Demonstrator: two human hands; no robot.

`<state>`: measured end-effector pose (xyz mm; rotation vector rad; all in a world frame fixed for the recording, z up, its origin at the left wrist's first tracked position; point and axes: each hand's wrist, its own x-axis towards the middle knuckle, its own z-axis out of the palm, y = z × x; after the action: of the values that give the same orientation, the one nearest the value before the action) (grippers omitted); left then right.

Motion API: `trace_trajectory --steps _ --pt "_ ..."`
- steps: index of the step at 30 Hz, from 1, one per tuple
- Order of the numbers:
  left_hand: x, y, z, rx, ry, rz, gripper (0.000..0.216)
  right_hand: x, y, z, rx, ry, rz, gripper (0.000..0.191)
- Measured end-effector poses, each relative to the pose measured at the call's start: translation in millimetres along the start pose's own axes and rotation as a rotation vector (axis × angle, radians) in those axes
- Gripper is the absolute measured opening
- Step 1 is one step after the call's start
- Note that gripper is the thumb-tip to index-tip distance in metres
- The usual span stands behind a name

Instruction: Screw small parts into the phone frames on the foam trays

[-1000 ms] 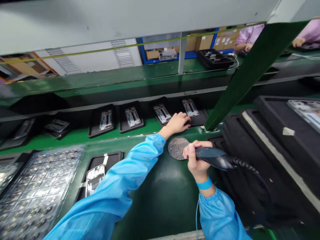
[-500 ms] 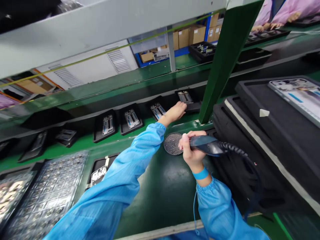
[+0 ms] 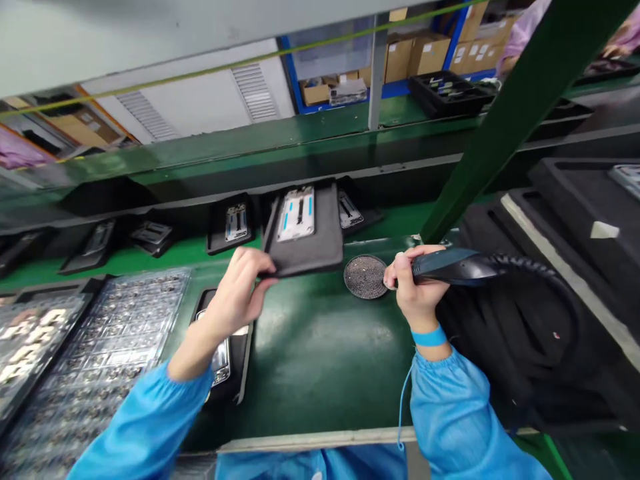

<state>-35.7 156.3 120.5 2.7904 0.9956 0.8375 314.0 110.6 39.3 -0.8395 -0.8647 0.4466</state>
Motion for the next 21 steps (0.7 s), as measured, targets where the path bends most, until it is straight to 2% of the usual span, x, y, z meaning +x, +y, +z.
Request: trace_trajectory --steps 2,4,7,11,14,16,19,21 --pt "-52 28 -11 0.014 0.032 0.011 0.032 1 4 5 -0.002 -0.031 0.009 0.058" --pt "-93 57 -12 0.012 0.044 0.0 0.041 5 9 10 -0.005 -0.047 0.022 0.061" --pt "-141 93 0 -0.027 0.014 -0.046 0.05 10 16 13 -0.02 -0.067 0.065 0.064" --pt "-186 123 25 -0.107 -0.088 -0.096 0.064 11 25 11 -0.073 -0.092 0.101 0.065" --pt "-204 138 39 -0.132 -0.16 -0.096 0.06 10 31 8 -0.097 -0.1 0.08 0.063" --pt "-206 146 43 -0.146 -0.21 -0.103 0.048 10 33 7 -0.105 -0.1 0.063 0.061" --pt "-192 146 40 -0.216 -0.26 -0.132 0.025 11 35 5 -0.128 -0.095 0.048 0.06" --pt "-171 134 36 -0.249 -0.243 -0.141 0.019 11 34 5 -0.14 -0.095 0.04 0.06"
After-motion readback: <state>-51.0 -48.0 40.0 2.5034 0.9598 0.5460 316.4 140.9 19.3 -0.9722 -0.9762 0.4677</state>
